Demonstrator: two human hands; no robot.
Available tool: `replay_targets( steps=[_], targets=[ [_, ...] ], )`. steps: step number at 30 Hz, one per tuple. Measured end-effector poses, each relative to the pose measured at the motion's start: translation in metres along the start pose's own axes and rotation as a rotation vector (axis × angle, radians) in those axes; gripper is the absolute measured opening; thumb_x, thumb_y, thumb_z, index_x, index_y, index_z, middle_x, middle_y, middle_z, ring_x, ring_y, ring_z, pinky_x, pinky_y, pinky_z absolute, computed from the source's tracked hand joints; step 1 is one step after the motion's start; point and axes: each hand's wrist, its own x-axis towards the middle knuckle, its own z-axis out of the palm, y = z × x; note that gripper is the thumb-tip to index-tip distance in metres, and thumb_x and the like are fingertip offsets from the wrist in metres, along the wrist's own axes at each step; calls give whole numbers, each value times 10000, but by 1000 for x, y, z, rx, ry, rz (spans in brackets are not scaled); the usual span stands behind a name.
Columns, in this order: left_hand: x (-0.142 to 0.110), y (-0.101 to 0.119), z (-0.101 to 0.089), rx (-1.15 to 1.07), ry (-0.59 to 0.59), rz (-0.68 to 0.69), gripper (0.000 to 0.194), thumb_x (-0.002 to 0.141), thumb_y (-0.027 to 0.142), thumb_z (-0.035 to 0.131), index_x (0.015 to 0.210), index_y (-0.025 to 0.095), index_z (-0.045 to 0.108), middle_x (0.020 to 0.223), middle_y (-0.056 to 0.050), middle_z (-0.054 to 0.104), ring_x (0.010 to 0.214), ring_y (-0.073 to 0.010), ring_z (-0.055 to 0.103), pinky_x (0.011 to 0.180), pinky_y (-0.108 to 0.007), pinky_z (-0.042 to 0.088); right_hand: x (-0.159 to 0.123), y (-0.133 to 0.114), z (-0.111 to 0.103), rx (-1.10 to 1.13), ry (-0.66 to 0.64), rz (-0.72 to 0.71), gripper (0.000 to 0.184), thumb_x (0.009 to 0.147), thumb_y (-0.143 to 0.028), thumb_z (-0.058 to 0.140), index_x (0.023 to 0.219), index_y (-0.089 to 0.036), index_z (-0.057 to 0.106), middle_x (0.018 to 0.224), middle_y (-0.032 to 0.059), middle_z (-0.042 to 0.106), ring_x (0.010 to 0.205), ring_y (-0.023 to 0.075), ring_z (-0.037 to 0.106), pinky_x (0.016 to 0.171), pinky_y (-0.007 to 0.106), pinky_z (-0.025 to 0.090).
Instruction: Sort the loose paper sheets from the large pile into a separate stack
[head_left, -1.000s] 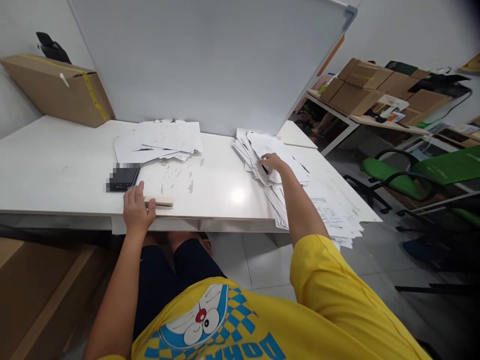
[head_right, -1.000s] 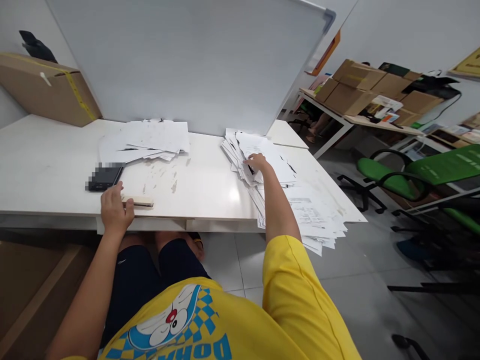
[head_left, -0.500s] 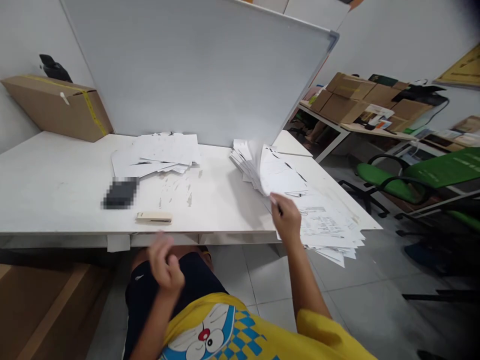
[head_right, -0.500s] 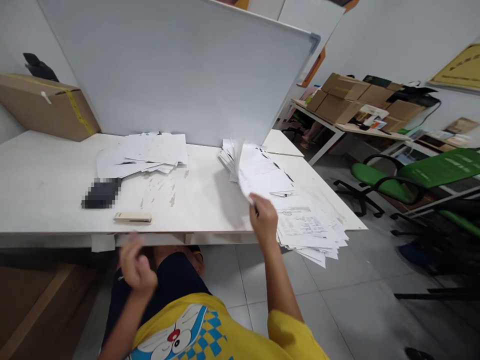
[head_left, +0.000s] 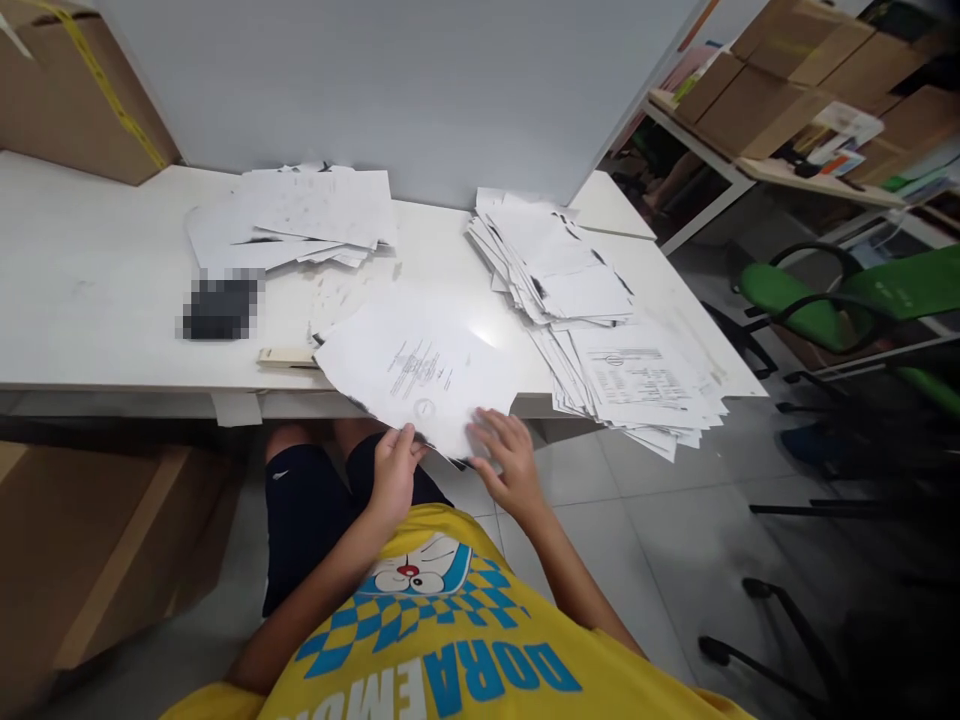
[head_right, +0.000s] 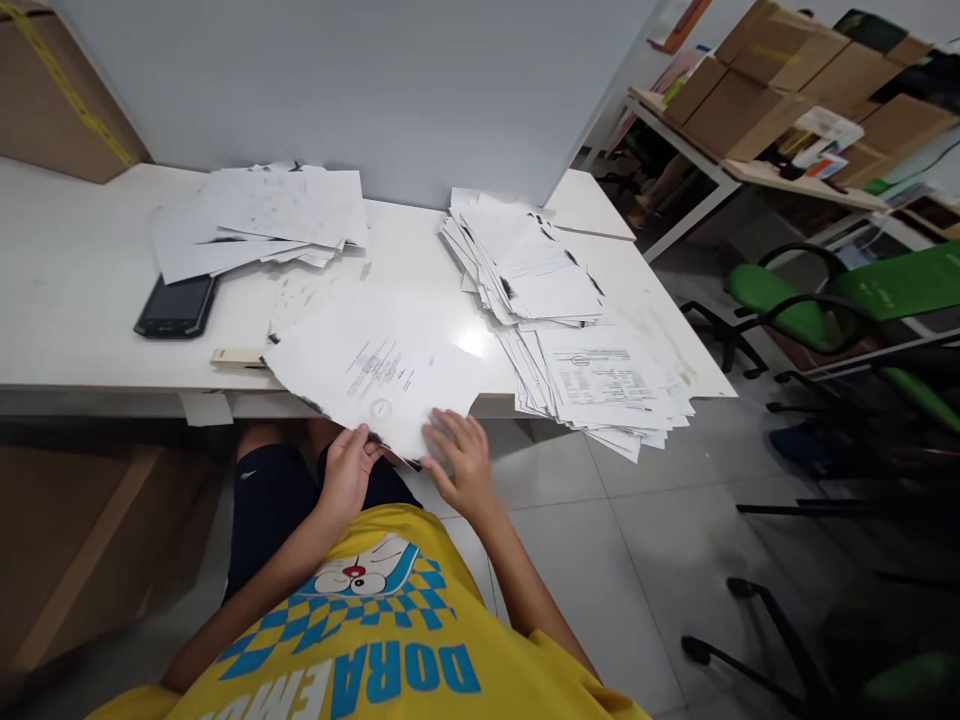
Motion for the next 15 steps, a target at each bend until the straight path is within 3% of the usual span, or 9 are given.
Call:
replay_targets(
  steps=[3, 4, 6, 9, 15],
  targets=[
    [1, -1, -3, 21, 72, 45, 482, 602, 548, 879, 846, 190, 668, 818, -15, 732, 703, -141, 681, 686, -262, 539, -5, 5, 7, 195, 334, 441, 563, 895, -513, 571, 1417, -316, 497, 1471, 116, 496, 1390, 311, 444, 1153, 562, 356],
    [2, -2, -4, 25, 93, 68, 493, 597, 544, 882, 872, 189, 678, 853, -23, 742, 744, -149, 692, 708, -264, 541, -6, 6, 9, 304, 397, 596, 628, 884, -543, 573, 1450, -304, 444, 1470, 128, 488, 1370, 304, 470, 1120, 543, 411],
    [3, -3, -5, 37, 141, 114, 517, 581, 523, 897, 919, 189, 692, 953, -43, 759, 872, -177, 708, 795, -280, 545, -5, 7, 14, 575, 382, 809, 655, 852, -576, 607, 1415, -273, 468, 1395, 135, 562, 1288, 296, 560, 1034, 500, 510],
    [4, -5, -8, 60, 194, 105, 524, 553, 486, 919, 926, 193, 697, 1030, -65, 762, 983, -217, 705, 881, -314, 535, -4, 5, 16, 897, 270, 868, 492, 767, -514, 736, 1164, -237, 645, 1183, 98, 712, 1199, 287, 637, 998, 448, 551],
    [8, -11, -20, 106, 92, 89, 524, 651, 622, 822, 927, 190, 711, 976, -58, 751, 1024, -243, 678, 944, -353, 499, 2, 0, 9, 1018, 366, 892, 425, 644, -388, 855, 1000, -206, 712, 1050, 74, 771, 1163, 281, 659, 1016, 446, 540]
  ],
)
